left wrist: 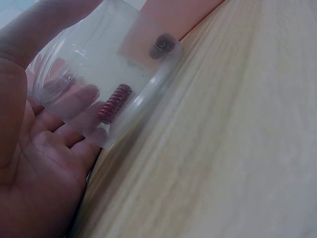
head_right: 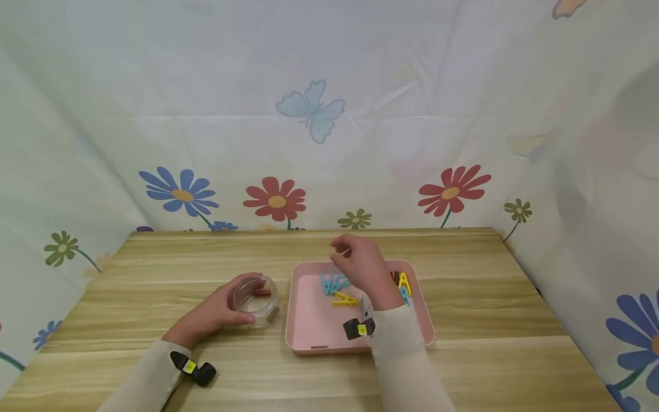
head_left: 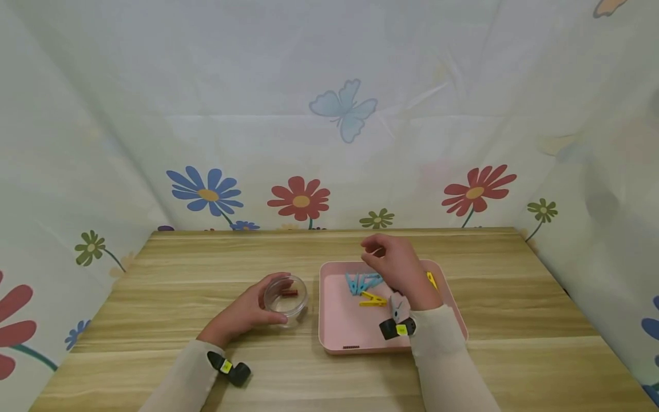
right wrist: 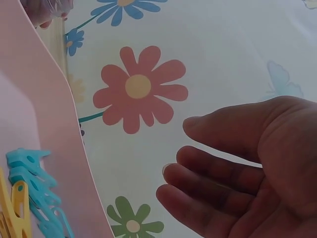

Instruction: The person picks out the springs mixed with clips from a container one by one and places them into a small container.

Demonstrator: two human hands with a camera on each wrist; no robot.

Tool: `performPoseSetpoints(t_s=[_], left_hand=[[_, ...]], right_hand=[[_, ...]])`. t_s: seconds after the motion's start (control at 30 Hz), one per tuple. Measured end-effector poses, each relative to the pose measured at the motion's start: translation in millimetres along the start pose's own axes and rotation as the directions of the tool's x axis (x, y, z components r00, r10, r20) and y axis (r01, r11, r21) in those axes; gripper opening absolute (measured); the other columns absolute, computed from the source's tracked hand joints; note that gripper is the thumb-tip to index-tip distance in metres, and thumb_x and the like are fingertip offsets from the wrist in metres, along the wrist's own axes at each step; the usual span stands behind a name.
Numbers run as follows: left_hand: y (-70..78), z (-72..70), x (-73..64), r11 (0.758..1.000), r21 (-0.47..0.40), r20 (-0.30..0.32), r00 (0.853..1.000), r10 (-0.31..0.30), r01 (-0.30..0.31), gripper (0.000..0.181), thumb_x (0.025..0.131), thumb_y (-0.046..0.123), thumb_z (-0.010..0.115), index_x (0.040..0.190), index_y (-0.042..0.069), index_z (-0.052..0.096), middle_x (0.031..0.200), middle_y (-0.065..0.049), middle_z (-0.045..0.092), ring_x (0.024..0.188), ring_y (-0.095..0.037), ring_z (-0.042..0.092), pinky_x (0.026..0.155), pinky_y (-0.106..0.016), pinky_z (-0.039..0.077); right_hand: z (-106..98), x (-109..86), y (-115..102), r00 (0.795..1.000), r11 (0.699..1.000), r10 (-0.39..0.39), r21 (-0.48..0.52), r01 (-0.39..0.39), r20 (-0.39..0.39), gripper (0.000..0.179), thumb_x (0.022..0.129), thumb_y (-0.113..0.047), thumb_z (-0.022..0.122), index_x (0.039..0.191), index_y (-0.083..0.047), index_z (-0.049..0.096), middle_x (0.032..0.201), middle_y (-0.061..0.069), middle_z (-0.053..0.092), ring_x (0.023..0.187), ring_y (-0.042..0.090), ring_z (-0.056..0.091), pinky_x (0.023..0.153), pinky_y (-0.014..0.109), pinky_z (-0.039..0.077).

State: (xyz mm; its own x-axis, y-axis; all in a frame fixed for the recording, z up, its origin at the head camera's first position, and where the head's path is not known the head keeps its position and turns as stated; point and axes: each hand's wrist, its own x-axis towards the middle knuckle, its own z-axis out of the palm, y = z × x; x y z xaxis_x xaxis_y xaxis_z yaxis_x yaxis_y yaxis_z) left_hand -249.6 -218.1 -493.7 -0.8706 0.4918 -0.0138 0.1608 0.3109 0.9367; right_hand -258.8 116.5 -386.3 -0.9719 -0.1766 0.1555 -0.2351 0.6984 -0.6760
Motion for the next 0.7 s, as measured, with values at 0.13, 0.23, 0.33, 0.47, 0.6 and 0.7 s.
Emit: performPoseSetpoints(t_s=[0.13,0.23,0.33,0.47,0.6,0.7], left_hand=[[0.5,0.2,-0.3,1.0,-0.002,0.002,1.0,0.001,-0.001,0.084,0.076,0.023,0.083,0.145,0.03,0.037,0.149,0.001,0.045,0.142,-0.024,0.037,0.102,-0.012,0.038],[0.9,0.3,-0.7,1.0,0.004,-0.003,1.0,-0.005,0.005,0.084,0.075,0.023,0.084,0.145,0.03,0.037,0.149,0.001,0.045,0.142,-0.023,0.037,0.102,-0.013,0.038],[1.8,0.5,-1.0,1.0,0.013,-0.008,1.0,-0.008,0.008,0.085,0.075,0.025,0.084,0.145,0.029,0.037,0.149,0.0,0.045,0.141,-0.023,0.038,0.104,-0.015,0.038],[3.1,0.6,-1.1,1.0,0.014,-0.013,1.0,-0.019,0.019,0.084,0.074,0.025,0.084,0.144,0.031,0.038,0.149,0.0,0.046,0.141,-0.022,0.038,0.106,-0.017,0.038],[3.6,0.6,-1.1,1.0,0.013,-0.014,1.0,-0.023,0.024,0.083,0.074,0.026,0.084,0.143,0.034,0.038,0.148,0.002,0.045,0.141,-0.022,0.038,0.109,-0.024,0.038],[3.5,0.9,-1.1,1.0,0.01,-0.012,1.0,-0.016,0.016,0.084,0.075,0.026,0.084,0.144,0.032,0.037,0.149,0.001,0.045,0.142,-0.023,0.037,0.113,-0.038,0.036]], right_hand=[[-1,0.4,3,1.0,1.0,-0.003,-0.011,0.003,0.015,0.026,0.091,-0.024,0.067,0.115,-0.014,0.067,0.109,0.004,0.069,0.096,0.02,0.065,0.08,0.036,0.056],[-1,0.7,5,1.0,1.0,-0.007,-0.024,0.008,0.016,0.025,0.091,-0.023,0.067,0.114,-0.013,0.067,0.106,0.004,0.07,0.094,0.02,0.065,0.08,0.036,0.056],[-1,1.6,6,1.0,1.0,-0.001,-0.03,0.002,0.019,0.024,0.091,-0.023,0.067,0.113,-0.012,0.067,0.105,0.005,0.07,0.093,0.02,0.065,0.079,0.036,0.056],[-1,3.1,9,0.999,0.999,0.023,-0.033,-0.022,0.03,0.024,0.091,-0.023,0.068,0.112,-0.013,0.067,0.105,0.005,0.069,0.093,0.02,0.064,0.08,0.036,0.056],[-1,4.2,12,0.998,0.999,0.041,-0.032,-0.04,0.041,0.022,0.091,-0.021,0.068,0.111,-0.012,0.067,0.105,0.005,0.069,0.094,0.021,0.064,0.081,0.036,0.057],[-1,4.5,13,0.998,0.999,0.042,-0.032,-0.041,0.044,0.022,0.09,-0.021,0.068,0.111,-0.012,0.067,0.105,0.006,0.069,0.095,0.021,0.064,0.081,0.037,0.056]])
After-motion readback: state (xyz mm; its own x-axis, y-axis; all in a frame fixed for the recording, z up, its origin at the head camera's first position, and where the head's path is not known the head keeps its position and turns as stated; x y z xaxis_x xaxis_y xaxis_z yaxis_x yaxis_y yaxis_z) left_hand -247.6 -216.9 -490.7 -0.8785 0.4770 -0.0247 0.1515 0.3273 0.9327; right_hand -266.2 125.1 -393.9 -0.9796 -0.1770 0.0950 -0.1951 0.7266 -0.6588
